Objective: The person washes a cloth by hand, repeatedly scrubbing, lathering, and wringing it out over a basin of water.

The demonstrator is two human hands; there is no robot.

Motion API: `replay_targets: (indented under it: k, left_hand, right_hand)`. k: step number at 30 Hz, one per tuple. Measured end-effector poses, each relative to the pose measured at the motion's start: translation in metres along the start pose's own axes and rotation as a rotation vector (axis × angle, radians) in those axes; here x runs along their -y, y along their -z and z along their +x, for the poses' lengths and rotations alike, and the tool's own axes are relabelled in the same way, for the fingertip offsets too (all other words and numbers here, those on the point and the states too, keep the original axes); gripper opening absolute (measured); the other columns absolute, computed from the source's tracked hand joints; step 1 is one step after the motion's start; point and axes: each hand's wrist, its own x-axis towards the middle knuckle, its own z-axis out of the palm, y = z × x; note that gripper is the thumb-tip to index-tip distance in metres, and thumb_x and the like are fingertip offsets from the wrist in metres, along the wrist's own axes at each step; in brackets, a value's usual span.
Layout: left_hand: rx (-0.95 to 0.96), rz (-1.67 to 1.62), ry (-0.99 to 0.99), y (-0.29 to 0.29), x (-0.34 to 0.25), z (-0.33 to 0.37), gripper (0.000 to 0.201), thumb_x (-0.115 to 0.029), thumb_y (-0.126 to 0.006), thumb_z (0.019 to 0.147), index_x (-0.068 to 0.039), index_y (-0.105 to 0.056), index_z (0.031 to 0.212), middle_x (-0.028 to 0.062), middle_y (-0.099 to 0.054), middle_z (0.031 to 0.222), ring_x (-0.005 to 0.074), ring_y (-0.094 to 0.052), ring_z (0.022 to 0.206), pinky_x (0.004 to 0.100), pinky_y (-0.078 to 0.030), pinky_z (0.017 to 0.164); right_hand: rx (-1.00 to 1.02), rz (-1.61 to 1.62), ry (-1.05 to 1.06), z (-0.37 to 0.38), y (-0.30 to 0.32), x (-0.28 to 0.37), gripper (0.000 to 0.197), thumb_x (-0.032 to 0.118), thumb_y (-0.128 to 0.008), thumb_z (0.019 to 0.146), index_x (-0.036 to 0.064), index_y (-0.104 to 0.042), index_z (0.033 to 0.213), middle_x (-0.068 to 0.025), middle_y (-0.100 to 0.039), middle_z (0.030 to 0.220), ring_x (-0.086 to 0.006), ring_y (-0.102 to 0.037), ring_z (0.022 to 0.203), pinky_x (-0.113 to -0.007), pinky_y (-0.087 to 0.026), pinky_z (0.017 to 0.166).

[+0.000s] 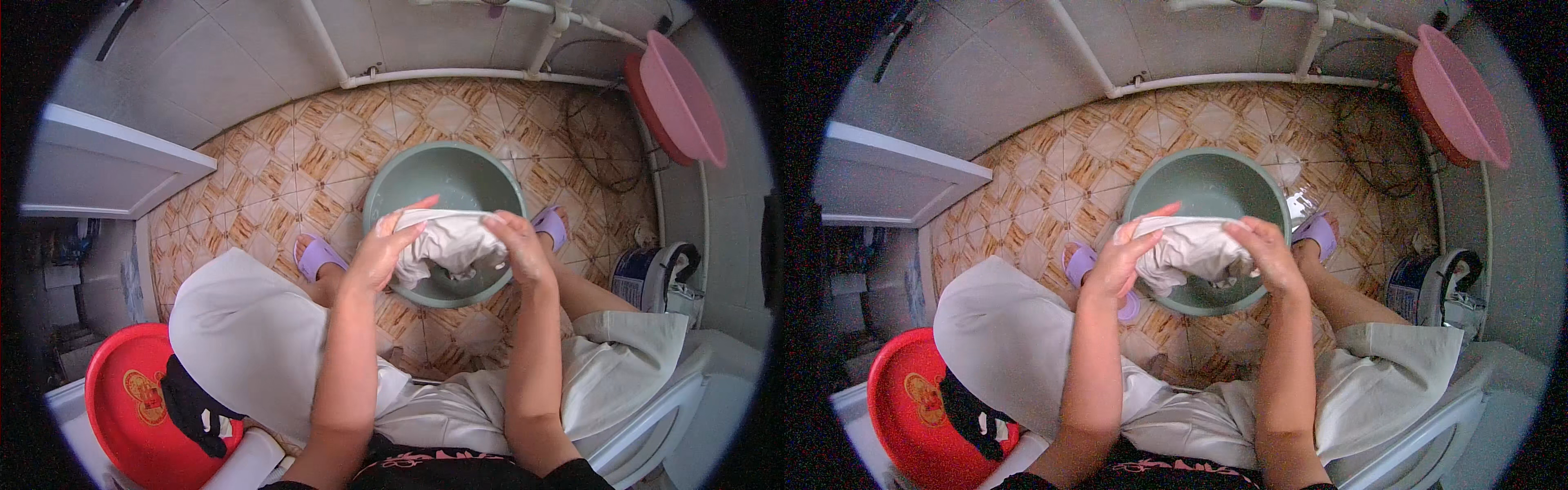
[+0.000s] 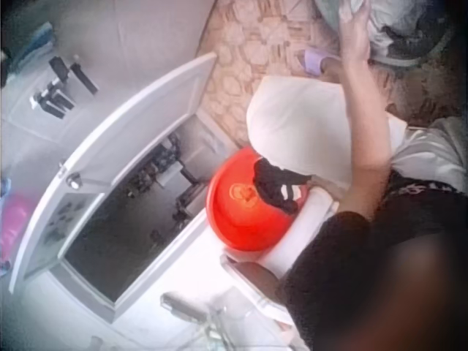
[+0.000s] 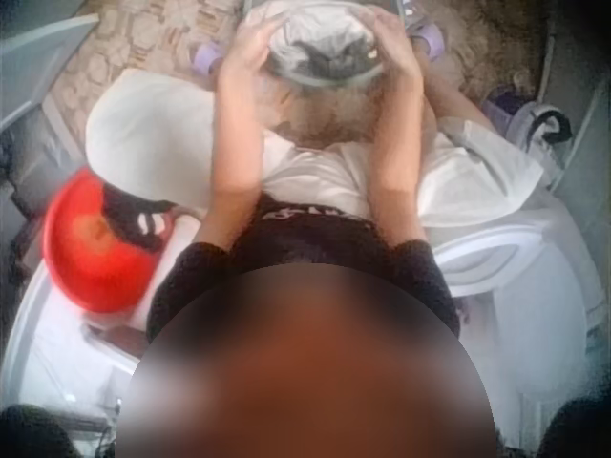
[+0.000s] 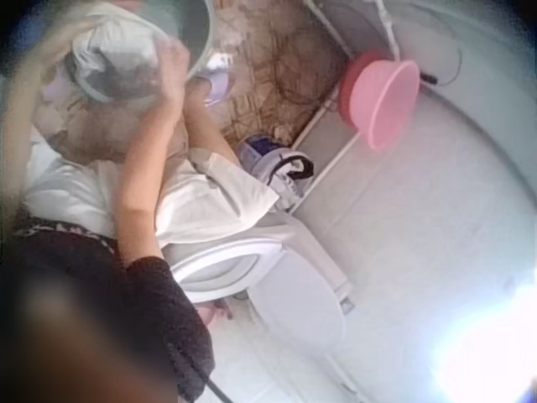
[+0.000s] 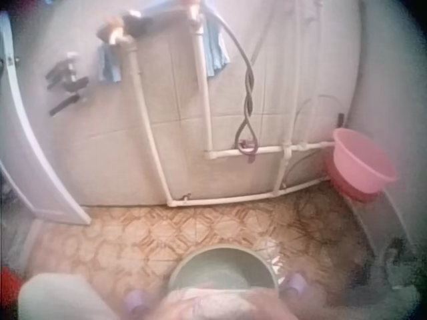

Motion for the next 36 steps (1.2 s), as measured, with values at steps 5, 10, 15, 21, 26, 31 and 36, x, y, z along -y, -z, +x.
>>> replay_targets:
  k: [5,10,15,21,26,31,36]
  left_hand:
    - [-0.088,0.782,0.311,0.014,0.004,0.009,0.03,-0.017,-0.063,0.079,0.005,-0.057,0.099,0.0089,-0.061,0.095,0.0082,-0.055,0.084,0.0236,-0.045,0.073]
    - [-0.345,-0.667,0.024,-0.023,0.034,0.031,0.032,-0.039,-0.064,0.079,-0.008,-0.057,0.083,-0.0007,-0.056,0.071,0.0093,-0.052,0.062,0.0229,-0.043,0.055]
    - [-0.017,-0.835,-0.043,-0.024,0.092,0.011,0.033,-0.035,-0.044,0.09,-0.007,-0.057,0.101,0.0028,-0.052,0.071,0.0168,-0.054,0.07,0.0275,-0.046,0.07]
    - [-0.108,-0.445,-0.011,-0.01,0.135,0.032,0.025,-0.029,-0.052,0.086,-0.009,-0.056,0.099,0.0082,-0.059,0.094,0.0155,-0.058,0.08,0.032,-0.05,0.071]
    - [0.077,-0.988,0.209,-0.01,0.115,0.03,0.023,-0.028,-0.051,0.088,-0.007,-0.058,0.093,0.0047,-0.061,0.082,0.0135,-0.06,0.072,0.0279,-0.05,0.064]
    - [-0.202,-0.806,0.286,-0.023,0.09,0.027,0.019,-0.023,-0.047,0.089,-0.006,-0.055,0.094,0.0054,-0.058,0.08,0.0179,-0.058,0.072,0.029,-0.049,0.066]
    - [0.021,-1.056,0.124,0.009,0.139,0.029,0.024,-0.024,-0.051,0.087,-0.006,-0.052,0.104,0.0078,-0.059,0.091,0.0191,-0.059,0.081,0.0329,-0.05,0.071]
  right_hand:
    - [-0.175,0.207,0.271,-0.003,0.01,0.005,0.028,0.03,-0.047,0.089,0.0034,-0.056,0.093,-0.0019,-0.057,0.087,-0.0101,-0.05,0.078,-0.025,-0.039,0.073]
    - [-0.324,-0.222,0.443,-0.002,-0.072,-0.008,0.014,0.022,-0.054,0.082,0.0085,-0.056,0.086,-0.0094,-0.057,0.095,-0.0186,-0.053,0.087,-0.03,-0.039,0.08]
    - [-0.431,-0.772,0.415,-0.001,-0.11,-0.043,0.021,0.026,-0.063,0.072,0.007,-0.058,0.078,-0.0198,-0.061,0.078,-0.033,-0.061,0.074,-0.038,-0.047,0.067]
    - [-0.591,-0.78,0.577,-0.012,-0.116,-0.046,0.018,0.028,-0.064,0.071,0.0109,-0.06,0.073,-0.0166,-0.06,0.069,-0.035,-0.059,0.065,-0.042,-0.047,0.059]
    - [-0.526,-0.736,0.496,0.006,-0.105,-0.042,0.02,0.028,-0.063,0.074,0.0083,-0.061,0.072,-0.0179,-0.059,0.064,-0.0372,-0.058,0.063,-0.043,-0.046,0.059]
    - [-0.683,-0.729,0.316,0.0,-0.094,-0.043,0.027,0.03,-0.055,0.079,0.0068,-0.06,0.067,-0.0189,-0.059,0.066,-0.0381,-0.057,0.063,-0.044,-0.045,0.06]
    - [-0.626,-0.788,0.373,0.011,-0.102,-0.036,0.026,0.03,-0.054,0.08,0.0079,-0.06,0.068,-0.0185,-0.058,0.066,-0.0373,-0.058,0.063,-0.043,-0.045,0.063]
